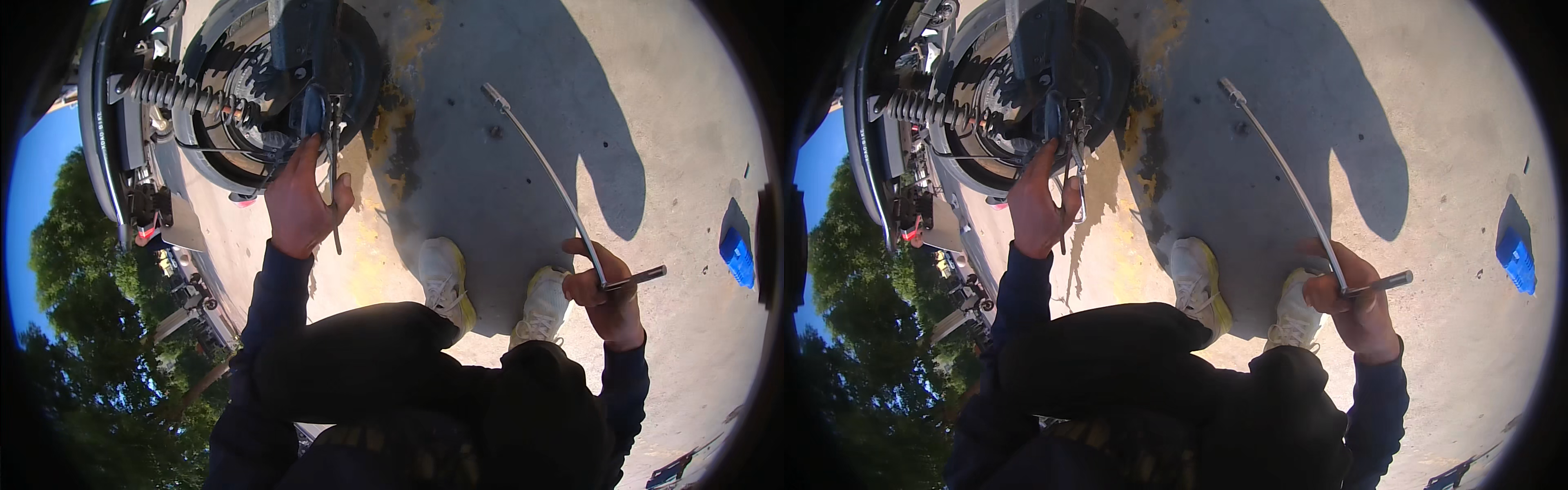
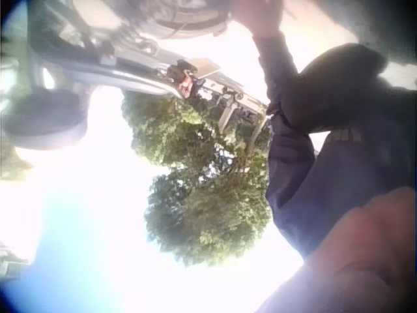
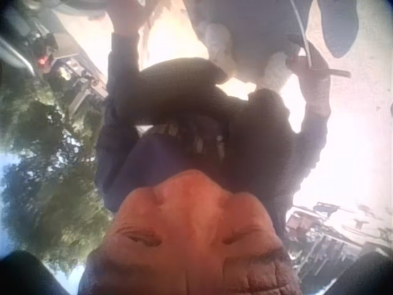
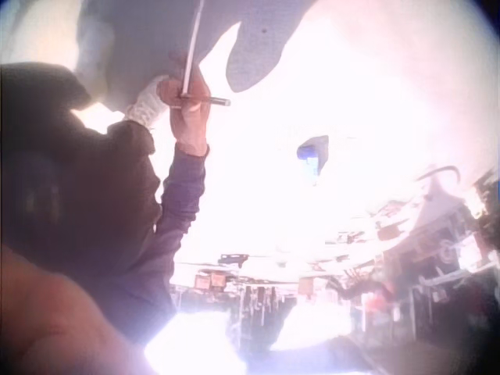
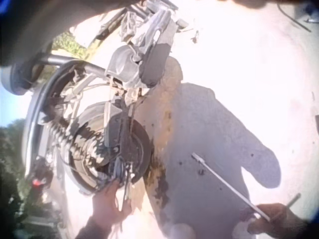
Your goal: The person removes a brake assembly from a motorcycle using a wrench and hammer, then hammers a pin out of the assembly on a brick. The person works in an outdoor area with scattered tools and vehicle parts.
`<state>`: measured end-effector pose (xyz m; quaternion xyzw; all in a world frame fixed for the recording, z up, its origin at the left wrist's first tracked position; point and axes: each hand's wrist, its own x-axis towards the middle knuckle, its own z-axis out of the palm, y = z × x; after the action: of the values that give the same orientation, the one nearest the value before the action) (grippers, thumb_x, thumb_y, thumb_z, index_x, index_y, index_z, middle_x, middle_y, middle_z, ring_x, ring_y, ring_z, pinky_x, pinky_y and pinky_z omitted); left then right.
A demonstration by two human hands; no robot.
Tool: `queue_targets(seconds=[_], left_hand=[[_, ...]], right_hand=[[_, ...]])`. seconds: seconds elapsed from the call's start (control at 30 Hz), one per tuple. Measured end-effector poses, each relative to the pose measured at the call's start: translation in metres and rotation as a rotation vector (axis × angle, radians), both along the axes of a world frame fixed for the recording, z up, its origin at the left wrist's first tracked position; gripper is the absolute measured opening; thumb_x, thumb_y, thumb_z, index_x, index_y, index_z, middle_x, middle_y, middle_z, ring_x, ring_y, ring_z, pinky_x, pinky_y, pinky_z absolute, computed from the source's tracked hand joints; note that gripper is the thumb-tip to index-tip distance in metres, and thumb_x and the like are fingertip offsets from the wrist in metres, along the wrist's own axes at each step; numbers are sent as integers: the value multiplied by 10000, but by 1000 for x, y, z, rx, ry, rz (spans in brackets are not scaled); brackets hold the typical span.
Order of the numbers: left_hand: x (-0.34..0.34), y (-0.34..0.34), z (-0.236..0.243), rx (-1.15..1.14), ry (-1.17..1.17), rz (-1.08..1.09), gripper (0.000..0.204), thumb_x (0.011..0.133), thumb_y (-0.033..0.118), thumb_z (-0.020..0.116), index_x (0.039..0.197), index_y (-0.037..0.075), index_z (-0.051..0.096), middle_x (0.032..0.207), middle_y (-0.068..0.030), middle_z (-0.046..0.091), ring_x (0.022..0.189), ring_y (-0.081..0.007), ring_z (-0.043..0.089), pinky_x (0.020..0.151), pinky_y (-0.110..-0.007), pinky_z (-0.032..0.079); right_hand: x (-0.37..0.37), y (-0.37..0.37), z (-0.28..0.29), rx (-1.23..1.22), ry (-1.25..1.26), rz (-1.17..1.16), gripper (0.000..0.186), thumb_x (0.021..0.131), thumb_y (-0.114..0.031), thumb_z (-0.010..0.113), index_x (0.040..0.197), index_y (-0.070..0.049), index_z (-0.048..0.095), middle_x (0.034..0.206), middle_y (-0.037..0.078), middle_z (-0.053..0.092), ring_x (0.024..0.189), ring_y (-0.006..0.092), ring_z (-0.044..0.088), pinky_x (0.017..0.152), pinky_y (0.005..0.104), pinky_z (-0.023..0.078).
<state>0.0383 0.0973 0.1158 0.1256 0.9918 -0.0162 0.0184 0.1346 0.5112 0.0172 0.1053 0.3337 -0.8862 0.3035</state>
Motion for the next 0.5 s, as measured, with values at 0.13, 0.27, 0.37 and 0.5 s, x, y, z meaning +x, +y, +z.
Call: queue_targets(seconds=[0.13,0.27,0.37,0.5], left_hand=[[3,-5,-2,-25,-12,4,626,828,292,692,1317,-82,575,1207,-315,653,1026,-438,700,854,-439,584],[-1,-4,-3,43,-34,-12,624,826,273,671,1309,-110,572,1202,-328,654,1056,-440,694,894,-434,577],[-3,-5,-1,11,-27,-24,624,821,264,677,1304,-116,572,1197,-327,657,1057,-436,695,903,-433,574],[0,-4,-2,10,-21,5,611,817,254,685,1305,-99,581,1183,-306,669,1036,-422,703,890,-428,575]], right_hand=[[-12,-53,-17,420,31,184,304,1072,-253,538,1134,21,655,638,28,448,578,116,439,604,289,390],[-31,-72,-25,777,630,246,190,992,-155,633,1102,-1,628,754,165,599,663,304,588,638,389,477],[-39,-86,-31,880,909,177,192,948,-141,672,1086,-16,627,780,160,630,709,350,620,638,431,486],[-45,-100,-27,950,991,184,213,909,-133,701,1072,-17,628,758,138,621,702,340,619,629,449,481]])
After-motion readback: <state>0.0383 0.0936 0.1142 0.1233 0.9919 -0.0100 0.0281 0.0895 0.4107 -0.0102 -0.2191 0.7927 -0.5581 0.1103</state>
